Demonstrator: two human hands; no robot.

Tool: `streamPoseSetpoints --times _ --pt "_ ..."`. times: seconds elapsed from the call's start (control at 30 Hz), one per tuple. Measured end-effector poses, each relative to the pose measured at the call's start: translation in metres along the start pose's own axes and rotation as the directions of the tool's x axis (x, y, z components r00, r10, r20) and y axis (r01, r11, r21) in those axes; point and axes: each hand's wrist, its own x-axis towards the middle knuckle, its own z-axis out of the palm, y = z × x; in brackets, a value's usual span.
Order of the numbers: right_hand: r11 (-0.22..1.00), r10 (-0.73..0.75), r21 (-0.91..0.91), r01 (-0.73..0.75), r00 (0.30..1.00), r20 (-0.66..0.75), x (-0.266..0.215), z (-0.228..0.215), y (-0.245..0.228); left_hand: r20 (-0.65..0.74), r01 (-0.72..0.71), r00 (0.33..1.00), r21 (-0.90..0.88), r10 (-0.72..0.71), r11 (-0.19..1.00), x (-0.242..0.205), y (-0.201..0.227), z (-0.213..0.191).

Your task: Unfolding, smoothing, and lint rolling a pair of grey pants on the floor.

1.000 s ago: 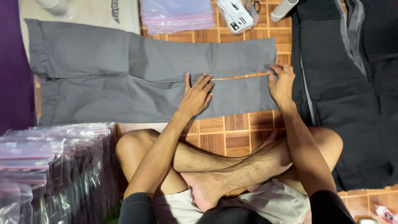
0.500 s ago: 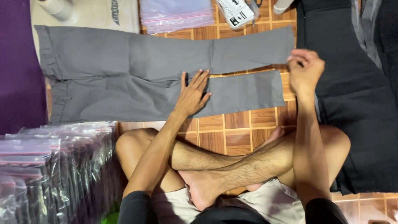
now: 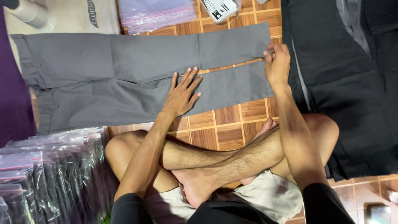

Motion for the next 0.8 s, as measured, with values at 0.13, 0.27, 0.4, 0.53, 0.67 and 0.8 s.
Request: streamPoseSetpoints --times 0.13,0.27,0.4,0.53,0.67,0.8 --pt "0.969 0.103 -0.235 -0.072 0.987 0.123 -0.011 -0.016 -0.018 0.035 -0.004 0.999 0.017 0.003 1.000 -0.006 0.000 0.006" --pt "0.883 0.419 -0.366 -0.293 0.844 0.335 -0.033 -0.025 -0.010 0.075 -0.017 0.997 0.031 0.015 0.999 -0.006 -0.001 0.005" --pt "0.831 0.548 -0.342 -0.438 0.751 0.369 -0.046 -0.015 0.046 0.082 -0.054 0.995 0.020 0.052 0.998 -0.007 0.000 0.008" --pt "0.870 0.487 -0.274 -0.409 0.799 0.354 -0.055 -0.009 0.075 0.068 -0.063 0.996 -0.007 0.063 0.998 -0.006 -0.001 0.009" --pt "0.917 0.398 -0.057 -0.396 0.887 0.233 -0.065 -0.028 0.045 0.092 -0.049 0.994 -0.046 0.053 0.998 -0.007 0.005 -0.001" --pt "0.824 0.548 -0.312 -0.472 0.803 0.233 -0.065 -0.010 0.073 0.109 -0.027 0.994 -0.043 0.031 0.999 -0.009 0.002 0.011"
